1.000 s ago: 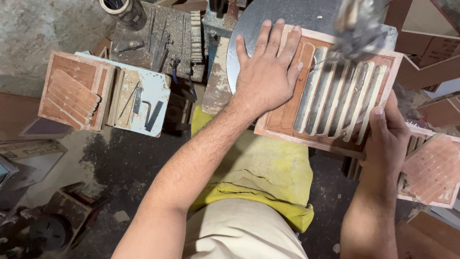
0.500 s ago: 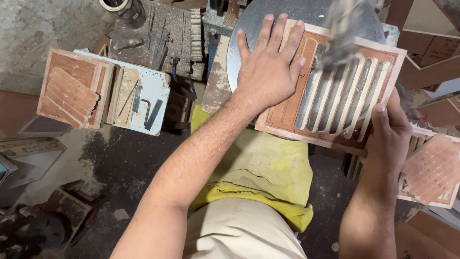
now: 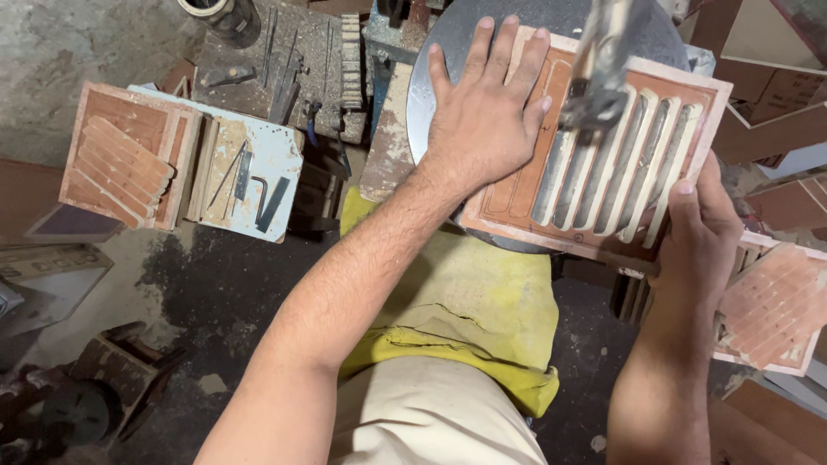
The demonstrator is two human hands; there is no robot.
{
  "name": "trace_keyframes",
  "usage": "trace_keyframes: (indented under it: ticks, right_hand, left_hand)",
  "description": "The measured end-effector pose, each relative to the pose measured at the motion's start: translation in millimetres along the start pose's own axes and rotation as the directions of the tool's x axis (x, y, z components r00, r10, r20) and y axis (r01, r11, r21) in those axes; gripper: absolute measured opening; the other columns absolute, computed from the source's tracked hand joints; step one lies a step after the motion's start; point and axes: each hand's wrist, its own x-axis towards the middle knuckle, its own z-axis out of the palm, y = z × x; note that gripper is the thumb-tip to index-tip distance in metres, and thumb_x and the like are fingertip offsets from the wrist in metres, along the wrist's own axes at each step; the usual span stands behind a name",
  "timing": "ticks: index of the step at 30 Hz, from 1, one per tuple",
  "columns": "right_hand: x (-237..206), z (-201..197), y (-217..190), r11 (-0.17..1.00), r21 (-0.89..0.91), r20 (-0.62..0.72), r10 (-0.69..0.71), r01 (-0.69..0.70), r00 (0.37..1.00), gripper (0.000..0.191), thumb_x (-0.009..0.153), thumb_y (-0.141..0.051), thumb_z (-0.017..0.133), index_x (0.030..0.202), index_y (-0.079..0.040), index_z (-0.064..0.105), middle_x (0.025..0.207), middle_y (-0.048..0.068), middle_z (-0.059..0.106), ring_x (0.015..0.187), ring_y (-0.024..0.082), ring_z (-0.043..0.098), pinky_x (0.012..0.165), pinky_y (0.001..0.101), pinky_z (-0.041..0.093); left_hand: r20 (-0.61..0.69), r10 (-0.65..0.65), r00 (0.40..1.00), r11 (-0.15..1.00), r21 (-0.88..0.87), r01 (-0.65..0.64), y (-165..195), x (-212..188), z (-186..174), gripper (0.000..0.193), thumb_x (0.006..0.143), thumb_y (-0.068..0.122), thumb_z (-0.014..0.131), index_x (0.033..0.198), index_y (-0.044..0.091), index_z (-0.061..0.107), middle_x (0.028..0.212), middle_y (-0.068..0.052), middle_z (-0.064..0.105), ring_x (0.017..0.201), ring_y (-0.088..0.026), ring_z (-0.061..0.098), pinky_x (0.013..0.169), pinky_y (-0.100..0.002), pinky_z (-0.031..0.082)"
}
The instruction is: The person cuts a series of parallel slots in a wooden frame using a scroll saw, guiding the frame along the blade and turning it between cuts. They remove cut pieces, brush away debris, and place the finished slatted frame on a side table.
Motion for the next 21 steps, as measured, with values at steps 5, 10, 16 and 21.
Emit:
trace_keyframes:
  ticks: [5,10,16,21]
  right_hand:
    - [1.7,1.1,1.2,0.997,-0.073,-0.016,-0.005,0.004,1.0,0.045,0.114,-0.005,0.043,0.158,0.002,0.051,0.148,0.008,0.062,0.131,0.013,0.059,0.116,0.0265,0.045]
    - [3.6,-1.0,4.9,0.995,-0.099,-0.042,-0.011,0.006,0.999,0.045,0.115,-0.005,0.045,0.159,0.001,0.053,0.146,0.007,0.064,0.128,0.012,0.061,0.114,0.0252,0.047]
    - [3.4,-1.7,0.8,0.995,-0.075,-0.088,0.061,-0.068,0.994,0.046,0.11,-0.006,0.046,0.155,-0.001,0.055,0.139,0.006,0.066,0.119,0.011,0.062,0.105,0.0256,0.049]
    - [6.4,-3.4,3.0,0.998,-0.057,-0.038,-0.02,0.018,0.999,0.043,0.112,-0.006,0.047,0.154,0.001,0.053,0.143,0.007,0.065,0.128,0.012,0.062,0.115,0.0268,0.047]
  left_hand:
    - [-0.011,-0.001,1.0,1.0,0.0,0.001,0.2,1.0,1.9,0.065,0.105,0.043,0.051,0.161,0.019,0.03,0.167,-0.018,0.027,0.157,-0.036,0.02,0.118,-0.08,0.008]
    - [-0.002,-0.002,1.0,1.0,0.009,0.002,0.9,3.0,3.6,0.065,0.105,0.044,0.051,0.161,0.019,0.03,0.167,-0.017,0.027,0.157,-0.036,0.02,0.118,-0.08,0.008]
    - [0.017,0.0,1.0,1.0,-0.024,0.0,4.7,8.2,4.8,0.063,0.107,0.042,0.048,0.162,0.018,0.029,0.168,-0.017,0.027,0.157,-0.035,0.019,0.118,-0.079,0.008]
    - [0.027,0.008,1.0,1.0,0.002,-0.008,6.4,12.0,4.9,0.063,0.107,0.043,0.046,0.162,0.017,0.028,0.167,-0.017,0.026,0.157,-0.036,0.018,0.118,-0.078,0.006]
